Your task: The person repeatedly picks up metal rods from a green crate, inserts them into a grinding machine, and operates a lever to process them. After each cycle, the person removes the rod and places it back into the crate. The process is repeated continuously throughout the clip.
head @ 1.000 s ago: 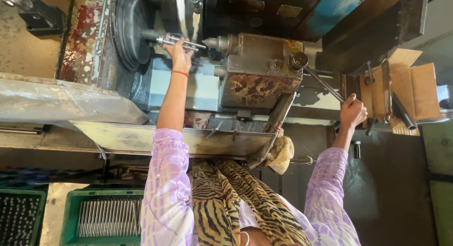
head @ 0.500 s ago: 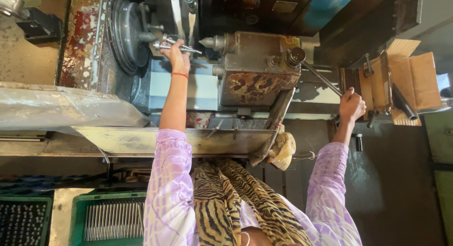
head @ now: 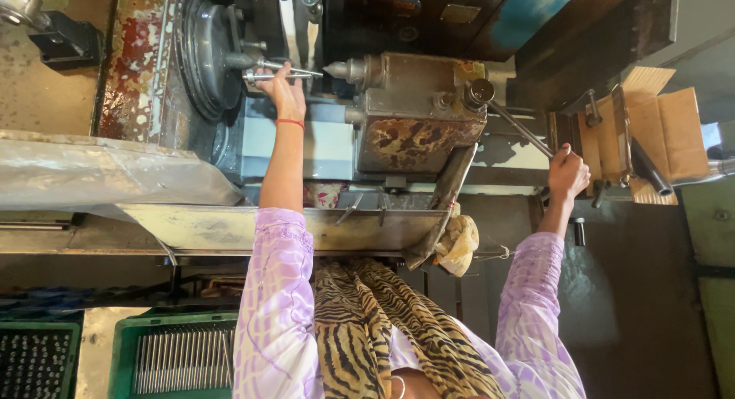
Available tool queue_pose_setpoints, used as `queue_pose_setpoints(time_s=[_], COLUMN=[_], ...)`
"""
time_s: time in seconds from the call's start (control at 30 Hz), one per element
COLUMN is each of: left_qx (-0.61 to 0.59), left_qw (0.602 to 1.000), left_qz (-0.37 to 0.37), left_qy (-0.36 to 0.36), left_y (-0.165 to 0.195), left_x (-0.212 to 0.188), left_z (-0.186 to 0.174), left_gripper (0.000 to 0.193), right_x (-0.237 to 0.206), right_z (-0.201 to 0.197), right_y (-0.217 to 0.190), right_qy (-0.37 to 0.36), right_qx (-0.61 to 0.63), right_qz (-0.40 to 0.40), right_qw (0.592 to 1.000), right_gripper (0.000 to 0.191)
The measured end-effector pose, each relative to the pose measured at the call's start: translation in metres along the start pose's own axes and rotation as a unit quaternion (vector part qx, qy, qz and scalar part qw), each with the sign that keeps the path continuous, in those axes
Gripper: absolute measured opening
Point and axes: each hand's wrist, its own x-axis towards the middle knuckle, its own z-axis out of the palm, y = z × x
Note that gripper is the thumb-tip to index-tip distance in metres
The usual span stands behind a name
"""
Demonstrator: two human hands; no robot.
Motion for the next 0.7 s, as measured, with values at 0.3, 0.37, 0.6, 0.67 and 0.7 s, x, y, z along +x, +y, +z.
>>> queue_pose_setpoints(time_s=[0.3, 0.37, 0.6, 0.67, 0.7], left_qx=[-0.017, -0.019, -0.026, -0.019, -0.019], left_qw=[1.000, 1.000, 0.999, 1.000, 0.999], left_qz=[-0.009, 0.002, -0.002, -0.003, -0.003], left_qy=[-0.004, -0.015, -0.019, -0.025, -0.030], left_y=[0.004, 0.005, 0.008, 0.008, 0.007], left_x=[0.000, -0.002, -0.010, -0.012, -0.013], left_z=[-0.001, 0.001, 0.006, 0.005, 0.005], left_gripper=[0.091, 0.089, 0.088, 0.087, 0.086], right_x=[-0.017, -0.018, -0.028, -0.035, -0.039], right_z=[-0.003, -0.005, -0.012, -0.014, -0.015], right_y=[0.007, 0.010, 0.024, 0.023, 0.024], right_qy=[-0.068, -0.042, -0.022, -0.026, 0.017], right_qx=[0.008, -0.002, 0.060, 0.069, 0.082], right_qz=[-0.001, -0.027, -0.028, -0.004, -0.065], right_qw=[0.998, 0.999, 0.998, 0.997, 0.994], right_gripper=[0.057, 0.057, 0.051, 0.047, 0.038])
